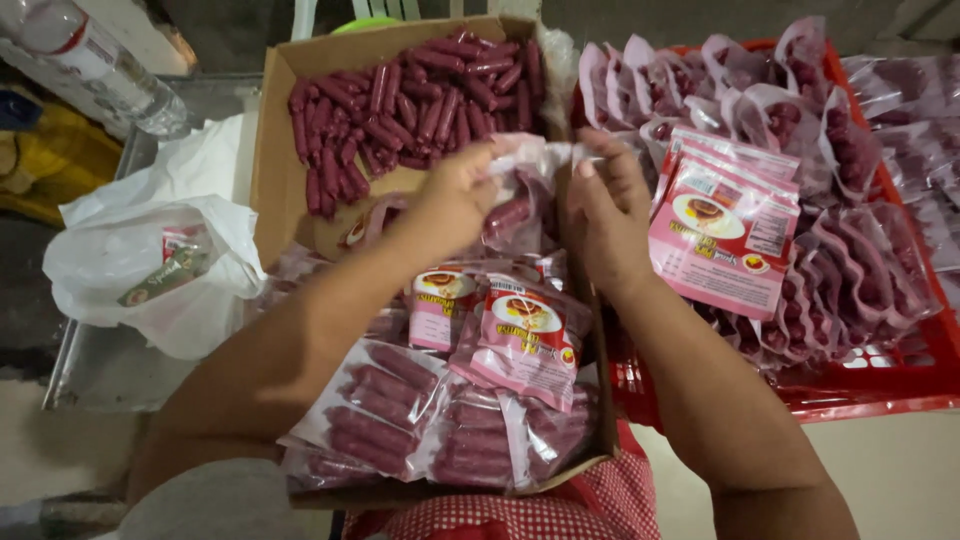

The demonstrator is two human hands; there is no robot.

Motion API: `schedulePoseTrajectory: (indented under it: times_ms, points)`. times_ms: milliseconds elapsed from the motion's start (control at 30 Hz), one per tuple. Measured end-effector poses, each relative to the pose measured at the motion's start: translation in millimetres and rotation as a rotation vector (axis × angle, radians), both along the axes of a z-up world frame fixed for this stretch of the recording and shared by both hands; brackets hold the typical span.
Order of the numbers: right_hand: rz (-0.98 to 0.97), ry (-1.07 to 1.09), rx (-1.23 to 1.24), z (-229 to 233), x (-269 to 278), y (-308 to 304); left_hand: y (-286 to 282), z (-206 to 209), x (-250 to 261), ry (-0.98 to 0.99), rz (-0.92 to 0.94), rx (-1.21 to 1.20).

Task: Manually packaging small sausages into plastic pouches and arranging them in a cardboard box.

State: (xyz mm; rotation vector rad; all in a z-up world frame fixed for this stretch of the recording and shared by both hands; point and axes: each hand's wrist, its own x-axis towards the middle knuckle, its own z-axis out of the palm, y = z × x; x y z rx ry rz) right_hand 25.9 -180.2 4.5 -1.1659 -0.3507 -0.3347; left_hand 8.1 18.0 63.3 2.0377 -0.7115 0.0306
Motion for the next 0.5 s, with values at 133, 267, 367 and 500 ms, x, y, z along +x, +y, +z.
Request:
schedulePoseTrajectory:
  times_ms: [133,267,367,500]
  points:
    - [0.126,0.030,0.068,7,-8,6,13,26,6,0.064,-0.041,0.005]
    - [0.390,0.274,0.283,-5,-10,9,15,47,12,0.190,-0.087,0.011]
    - [0.470,0.354,0.331,-17,2,4,17,60,14,0.277,-0.113,0.013]
    - [0.337,0.391,0.384,12,-15,11,21,73,6,0.411,-0.155,0.021]
